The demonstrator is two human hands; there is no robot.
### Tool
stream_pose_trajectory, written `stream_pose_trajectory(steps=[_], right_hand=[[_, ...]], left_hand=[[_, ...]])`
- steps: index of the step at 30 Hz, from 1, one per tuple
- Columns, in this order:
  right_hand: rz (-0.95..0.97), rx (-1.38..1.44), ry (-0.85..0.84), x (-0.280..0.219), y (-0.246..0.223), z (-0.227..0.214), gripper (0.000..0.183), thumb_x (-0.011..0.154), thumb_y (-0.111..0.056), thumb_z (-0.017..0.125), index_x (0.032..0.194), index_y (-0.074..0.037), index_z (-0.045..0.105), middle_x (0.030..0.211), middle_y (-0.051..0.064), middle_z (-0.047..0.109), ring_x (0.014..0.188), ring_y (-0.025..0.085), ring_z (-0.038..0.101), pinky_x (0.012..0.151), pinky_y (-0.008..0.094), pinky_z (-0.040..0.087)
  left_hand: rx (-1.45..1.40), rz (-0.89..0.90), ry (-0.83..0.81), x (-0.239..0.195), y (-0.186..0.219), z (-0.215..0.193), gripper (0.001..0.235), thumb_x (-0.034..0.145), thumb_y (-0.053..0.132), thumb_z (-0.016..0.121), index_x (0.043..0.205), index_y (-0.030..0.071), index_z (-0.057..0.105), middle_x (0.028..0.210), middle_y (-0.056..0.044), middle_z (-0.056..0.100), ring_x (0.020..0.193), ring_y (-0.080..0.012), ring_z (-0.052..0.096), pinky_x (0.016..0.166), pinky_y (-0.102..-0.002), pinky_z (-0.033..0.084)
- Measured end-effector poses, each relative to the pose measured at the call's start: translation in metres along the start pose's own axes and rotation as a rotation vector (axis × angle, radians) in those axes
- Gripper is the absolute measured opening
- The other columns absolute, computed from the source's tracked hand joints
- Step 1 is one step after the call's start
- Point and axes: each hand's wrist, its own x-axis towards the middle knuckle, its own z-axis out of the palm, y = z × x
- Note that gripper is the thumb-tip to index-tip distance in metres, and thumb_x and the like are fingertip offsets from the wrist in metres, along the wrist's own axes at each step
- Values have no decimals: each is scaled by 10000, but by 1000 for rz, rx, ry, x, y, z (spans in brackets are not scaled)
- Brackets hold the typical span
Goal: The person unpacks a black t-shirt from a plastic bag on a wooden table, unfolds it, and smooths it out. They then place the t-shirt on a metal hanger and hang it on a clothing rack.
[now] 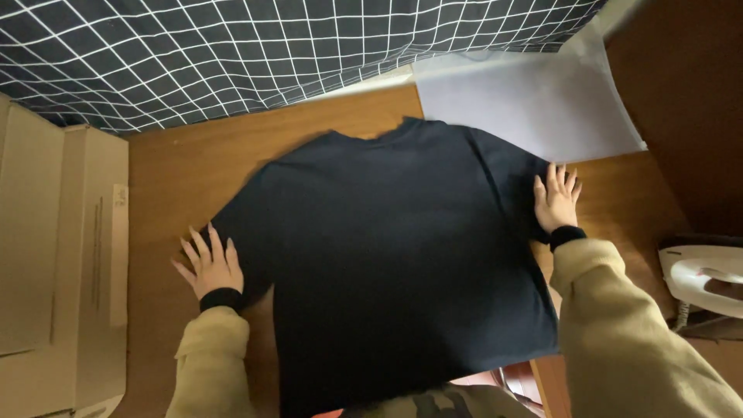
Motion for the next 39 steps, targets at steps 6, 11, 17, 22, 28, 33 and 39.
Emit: stream_pose_trajectory(steps=[6,11,17,22,28,33,39], right_hand=[[-296,936,-215,-141,-165,-86,531,885,-55,292,1389,-113,133,1472,57,56,1342,205,34,1121,362,51],[-912,9,-21,-213,-185,13,502,870,-114,357,1340,19,240,1407,203,219,1322,342,154,1098,463,96],[-966,140,21,-231,-199,-22,494,875,-212,437,1322,-38,319,1372,157,329,1299,298,259,1075,477,141],[-828,-66,61,-187,-131,-17,525,846,-338,448,1323,-137,359,1388,84,328,1319,240,234,1086,426,102],[-617,7,87,-153,-82,-12,523,904,-265,405,1372,-60,292,1397,168,294,1296,323,248,1050,431,219],[-959,124,68,-182,-138,15,489,851,-220,436,1317,-89,371,1359,110,369,1298,280,266,1082,393,151],[-1045,129,33,-169,-204,-2,454,914,-270,359,1345,-128,345,1367,80,368,1284,239,300,1062,419,148]], left_hand=[[185,532,243,-65,85,-14,581,863,347,418,1366,81,297,1424,-160,267,1344,-318,170,1068,-528,135],[-71,900,115,-156,167,-24,553,872,350,378,1323,36,314,1405,-171,251,1315,-328,180,1051,-526,131],[-82,961,28,-168,170,-11,552,899,365,300,1343,41,242,1436,-140,164,1332,-285,112,1058,-521,47],[27,826,-139,-138,135,-12,559,918,441,213,1405,193,97,1462,-73,33,1332,-272,7,1030,-540,-39],[-1,632,102,-118,119,-9,589,902,436,270,1403,153,141,1465,-130,78,1336,-339,61,1048,-551,50],[-90,1001,-16,-137,168,-5,562,891,399,336,1396,205,183,1468,-57,101,1330,-324,60,1015,-585,39],[-120,922,-112,-108,202,9,459,925,382,254,1330,174,311,1464,-20,124,1348,-247,56,1058,-544,-14]])
